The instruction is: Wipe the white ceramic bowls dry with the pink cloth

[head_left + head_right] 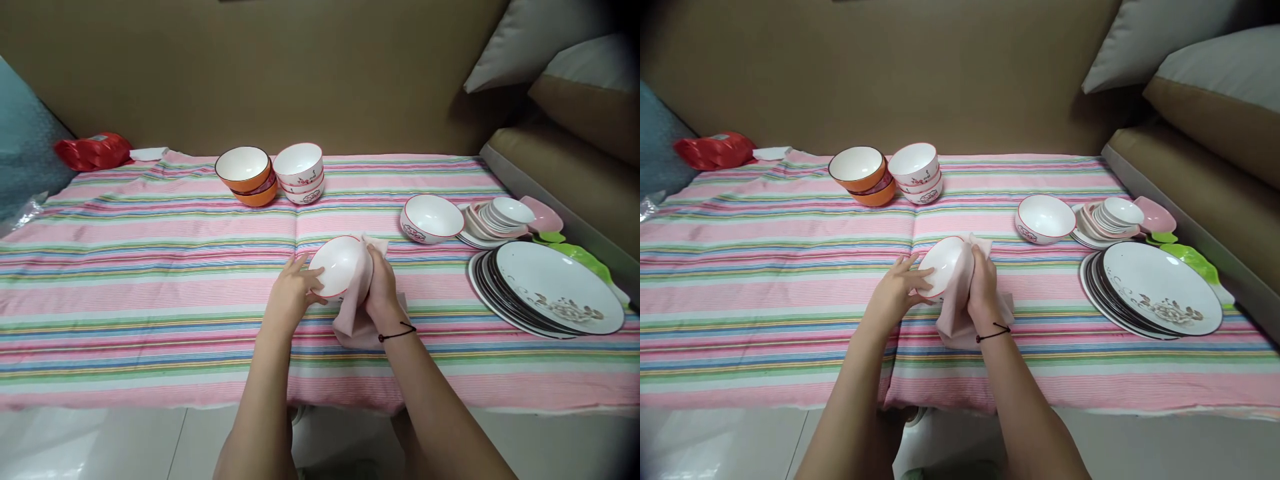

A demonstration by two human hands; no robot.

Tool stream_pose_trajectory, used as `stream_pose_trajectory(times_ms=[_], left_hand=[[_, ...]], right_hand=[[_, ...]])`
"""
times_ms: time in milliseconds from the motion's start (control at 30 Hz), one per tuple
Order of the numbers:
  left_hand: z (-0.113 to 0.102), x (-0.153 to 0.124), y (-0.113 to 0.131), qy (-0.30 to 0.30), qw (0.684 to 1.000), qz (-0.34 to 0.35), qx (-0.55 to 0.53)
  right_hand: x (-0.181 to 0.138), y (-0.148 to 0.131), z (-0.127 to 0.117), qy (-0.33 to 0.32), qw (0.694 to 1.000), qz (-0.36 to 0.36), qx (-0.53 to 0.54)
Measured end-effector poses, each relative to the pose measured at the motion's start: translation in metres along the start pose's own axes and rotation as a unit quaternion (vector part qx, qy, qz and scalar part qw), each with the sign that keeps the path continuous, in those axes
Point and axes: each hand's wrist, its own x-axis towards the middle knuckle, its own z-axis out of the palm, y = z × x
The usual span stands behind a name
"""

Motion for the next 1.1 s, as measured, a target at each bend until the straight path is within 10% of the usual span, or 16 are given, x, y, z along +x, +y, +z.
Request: stream_pose_trajectory(times_ms=[133,300,567,667,833,967,1100], left_hand=[[-0.003,0.004,0.011,0.004,0.993,0.034,-0.111],[0.001,0.014,0.037,0.073,0.952,-0.097,-0.280],[0.005,0.020,0.044,0.217,0.798,-0.191,-0.529],[0.006,0.017,0.047,0.186,0.788,-0.211,-0.548],[0.009,0.015,0.050,0.192,0.765,-0.232,-0.570],[0.010,0.021,0.051,0.244,0.706,-0.226,-0.625],[0.010,0.024,0.054,0.241,0.676,-0.232,-0.656]], right_hand=[[-0.003,0.001,0.001,-0.022,0.996,-0.064,-0.057],[-0.020,0.004,0.010,-0.132,0.952,-0.207,-0.184],[-0.035,-0.003,0.015,-0.238,0.770,-0.487,-0.336],[-0.031,-0.004,0.013,-0.165,0.839,-0.433,-0.285],[-0.018,0.001,0.006,-0.088,0.988,-0.080,-0.099],[-0.020,-0.001,0.002,-0.074,0.990,-0.081,-0.084],[-0.032,-0.011,0.005,-0.172,0.892,-0.347,-0.234]])
